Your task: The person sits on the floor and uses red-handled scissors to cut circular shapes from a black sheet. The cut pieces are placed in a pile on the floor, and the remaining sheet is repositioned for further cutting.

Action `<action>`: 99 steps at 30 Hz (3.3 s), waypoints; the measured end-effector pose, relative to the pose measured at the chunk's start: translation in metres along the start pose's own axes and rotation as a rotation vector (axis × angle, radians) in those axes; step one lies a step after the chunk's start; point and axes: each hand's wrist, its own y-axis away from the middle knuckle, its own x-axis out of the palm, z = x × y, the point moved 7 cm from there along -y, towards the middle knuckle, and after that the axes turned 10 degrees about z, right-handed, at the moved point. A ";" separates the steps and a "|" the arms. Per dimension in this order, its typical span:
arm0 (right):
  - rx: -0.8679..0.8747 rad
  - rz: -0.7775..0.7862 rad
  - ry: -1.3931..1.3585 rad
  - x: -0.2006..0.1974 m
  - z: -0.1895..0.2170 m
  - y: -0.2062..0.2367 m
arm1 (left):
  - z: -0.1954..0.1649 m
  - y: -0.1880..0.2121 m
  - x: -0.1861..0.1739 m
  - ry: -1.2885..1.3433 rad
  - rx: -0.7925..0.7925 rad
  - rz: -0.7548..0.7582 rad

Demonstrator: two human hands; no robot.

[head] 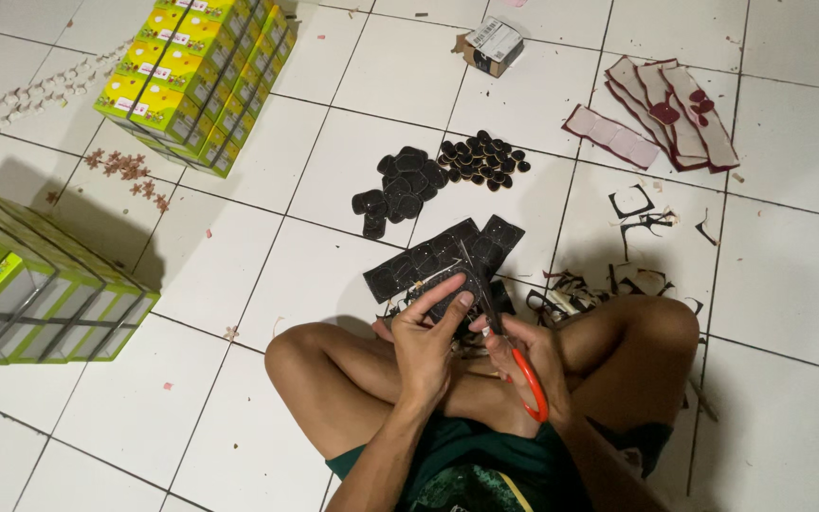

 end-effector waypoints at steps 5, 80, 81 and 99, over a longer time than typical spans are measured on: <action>0.036 0.011 -0.071 -0.001 -0.003 0.003 | -0.010 -0.003 0.002 -0.026 0.087 0.075; -0.215 -0.065 -0.209 -0.019 0.009 0.009 | -0.059 0.043 0.009 -0.969 0.939 0.133; -0.216 -0.070 -0.207 -0.019 0.010 0.009 | -0.059 0.044 0.009 -0.968 0.954 0.148; 0.020 0.078 0.038 0.004 -0.013 0.007 | -0.025 -0.011 -0.013 0.001 0.065 0.211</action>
